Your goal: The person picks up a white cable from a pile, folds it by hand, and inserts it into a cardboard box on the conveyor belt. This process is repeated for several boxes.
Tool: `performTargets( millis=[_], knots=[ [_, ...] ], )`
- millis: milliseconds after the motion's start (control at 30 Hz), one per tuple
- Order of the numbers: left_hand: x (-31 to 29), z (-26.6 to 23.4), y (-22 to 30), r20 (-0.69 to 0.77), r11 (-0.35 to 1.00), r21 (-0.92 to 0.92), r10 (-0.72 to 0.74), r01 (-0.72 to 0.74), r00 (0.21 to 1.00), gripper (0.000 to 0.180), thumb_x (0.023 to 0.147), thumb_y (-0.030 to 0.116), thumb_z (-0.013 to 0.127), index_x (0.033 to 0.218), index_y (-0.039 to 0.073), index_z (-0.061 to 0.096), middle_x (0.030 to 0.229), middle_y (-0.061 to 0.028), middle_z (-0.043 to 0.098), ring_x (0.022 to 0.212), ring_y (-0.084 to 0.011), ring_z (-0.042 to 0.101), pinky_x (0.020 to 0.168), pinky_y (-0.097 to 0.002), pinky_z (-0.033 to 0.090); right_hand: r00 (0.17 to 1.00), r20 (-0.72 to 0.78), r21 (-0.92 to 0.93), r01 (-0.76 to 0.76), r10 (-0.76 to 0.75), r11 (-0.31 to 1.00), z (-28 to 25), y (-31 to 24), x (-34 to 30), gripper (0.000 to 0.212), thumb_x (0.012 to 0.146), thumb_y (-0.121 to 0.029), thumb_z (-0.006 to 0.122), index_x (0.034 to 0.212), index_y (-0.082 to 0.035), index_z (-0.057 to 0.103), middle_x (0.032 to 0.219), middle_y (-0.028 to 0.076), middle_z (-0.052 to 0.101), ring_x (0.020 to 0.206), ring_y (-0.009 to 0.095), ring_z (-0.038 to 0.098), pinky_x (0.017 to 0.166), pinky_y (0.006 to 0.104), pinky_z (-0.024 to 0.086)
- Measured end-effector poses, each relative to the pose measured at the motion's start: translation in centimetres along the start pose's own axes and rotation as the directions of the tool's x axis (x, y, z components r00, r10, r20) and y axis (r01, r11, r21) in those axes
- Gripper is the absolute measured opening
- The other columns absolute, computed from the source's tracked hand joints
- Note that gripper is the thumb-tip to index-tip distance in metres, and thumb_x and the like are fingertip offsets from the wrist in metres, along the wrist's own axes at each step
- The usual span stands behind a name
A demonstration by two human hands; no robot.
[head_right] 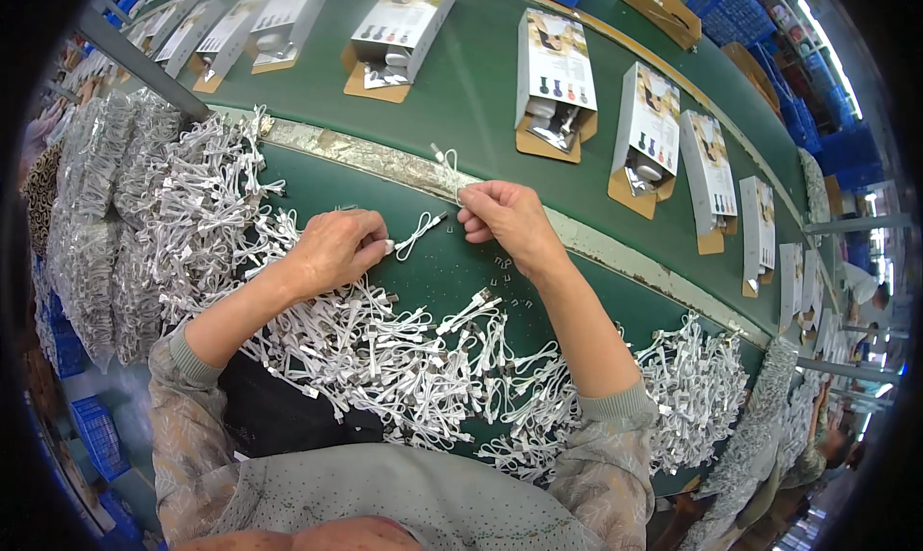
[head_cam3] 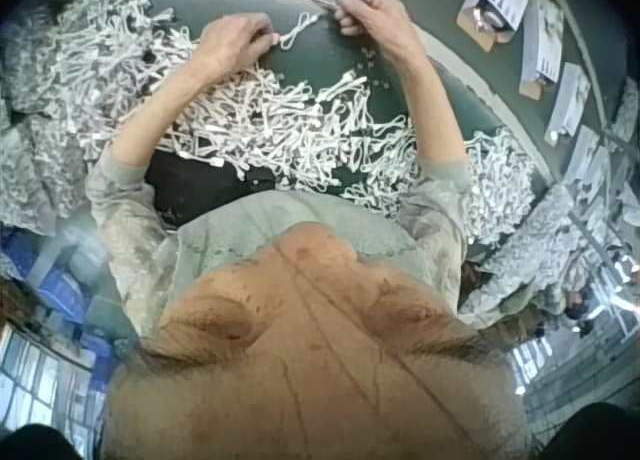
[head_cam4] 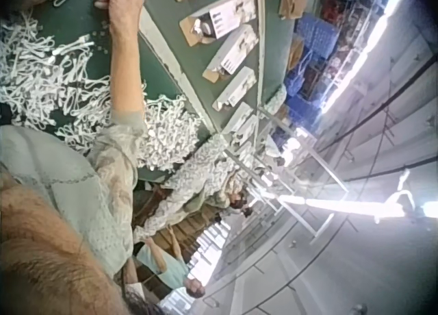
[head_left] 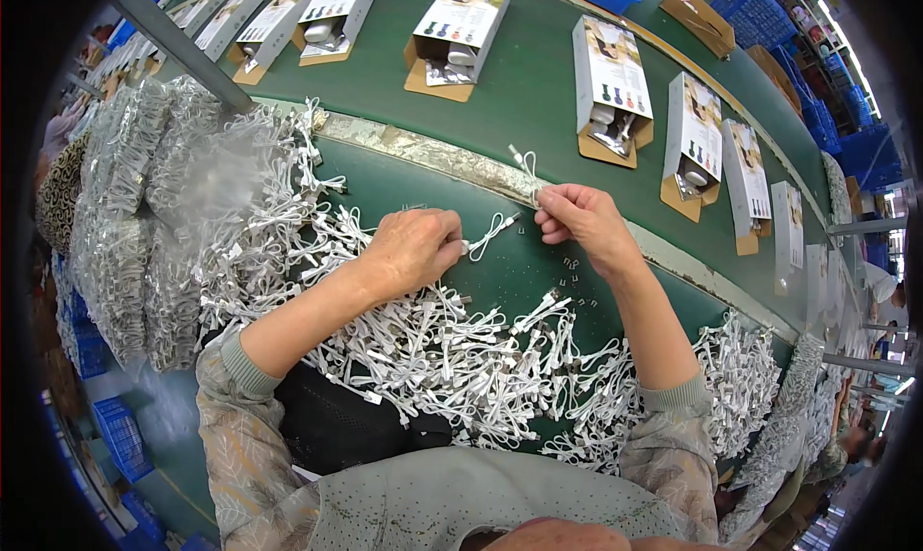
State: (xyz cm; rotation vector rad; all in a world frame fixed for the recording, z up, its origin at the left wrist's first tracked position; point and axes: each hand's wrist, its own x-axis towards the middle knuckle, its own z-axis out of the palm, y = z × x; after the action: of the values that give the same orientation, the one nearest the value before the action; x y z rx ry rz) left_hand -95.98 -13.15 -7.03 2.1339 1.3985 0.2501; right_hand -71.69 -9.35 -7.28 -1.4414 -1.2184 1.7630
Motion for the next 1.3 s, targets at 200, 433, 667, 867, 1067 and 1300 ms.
performTargets(
  millis=[200,433,667,867,1067,1300],
  knots=[
    [0.2,2.3,1.4,0.005,0.992,0.099,0.085,-0.085,0.996,0.026,0.077,0.027,0.066,0.083,0.004,0.055,0.085,-0.0135,0.061,0.081,-0.0346,0.061,0.07,-0.0438,0.049,0.999,-0.031,0.137,0.015,-0.01,0.99,1.6,-0.3,2.7,0.025,0.088,-0.023,0.063,0.097,0.0,0.062,0.079,0.003,0.063,0.065,0.007,0.058,0.061,0.0194,0.052],
    [0.0,1.5,0.9,0.027,0.998,-0.036,0.045,-0.044,0.999,0.015,0.078,0.015,0.057,0.076,0.0,0.057,0.074,-0.019,0.062,0.074,-0.0381,0.061,0.068,-0.0466,0.048,0.991,-0.132,0.237,0.057,-0.026,0.97,2.5,-1.7,9.1,0.018,0.084,-0.014,0.064,0.085,0.004,0.062,0.077,0.008,0.063,0.061,0.012,0.059,0.056,0.0226,0.053],
    [0.4,-0.5,-0.6,-0.095,0.991,-0.131,-0.049,0.036,0.994,0.011,0.077,0.013,0.063,0.079,0.002,0.061,0.064,-0.0115,0.062,0.059,-0.0245,0.062,0.058,-0.0354,0.048,0.948,-0.316,0.507,0.197,-0.031,0.839,2.8,-3.4,15.5,0.014,0.082,0.002,0.059,0.093,0.01,0.057,0.084,0.014,0.062,0.07,0.021,0.064,0.06,0.0257,0.058],
    [4.5,-4.3,-5.5,-0.42,0.982,-0.137,-0.176,0.129,0.891,0.016,0.076,0.016,0.061,0.076,0.001,0.063,0.07,-0.0155,0.064,0.067,-0.0279,0.063,0.065,-0.0371,0.049,0.922,-0.265,-0.424,0.151,-0.281,0.893,1.9,-2.3,9.4,0.026,0.087,-0.012,0.054,0.106,0.006,0.052,0.084,0.011,0.065,0.071,0.013,0.063,0.061,0.024,0.051],
    [12.9,-6.6,-9.9,-0.475,0.941,-0.078,-0.326,0.33,0.818,0.019,0.073,0.021,0.06,0.076,0.003,0.067,0.083,-0.0193,0.066,0.084,-0.0353,0.063,0.079,-0.0413,0.049,0.803,0.394,-0.531,0.596,-0.448,0.602,7.6,-0.2,0.5,0.025,0.082,-0.016,0.064,0.104,-0.004,0.061,0.097,0.013,0.063,0.086,0.024,0.062,0.078,0.0332,0.049],
    [15.5,-6.2,-8.9,-0.485,0.952,-0.306,-0.128,-0.031,0.865,0.037,0.076,0.021,0.062,0.105,-0.002,0.061,0.097,-0.0188,0.066,0.092,-0.0297,0.063,0.083,-0.036,0.049,0.78,0.575,-0.607,0.609,-0.248,0.51,12.5,1.4,-2.0,0.038,0.077,-0.019,0.065,0.11,-0.001,0.054,0.098,0.018,0.054,0.095,0.036,0.056,0.081,0.0429,0.048]
  ],
)
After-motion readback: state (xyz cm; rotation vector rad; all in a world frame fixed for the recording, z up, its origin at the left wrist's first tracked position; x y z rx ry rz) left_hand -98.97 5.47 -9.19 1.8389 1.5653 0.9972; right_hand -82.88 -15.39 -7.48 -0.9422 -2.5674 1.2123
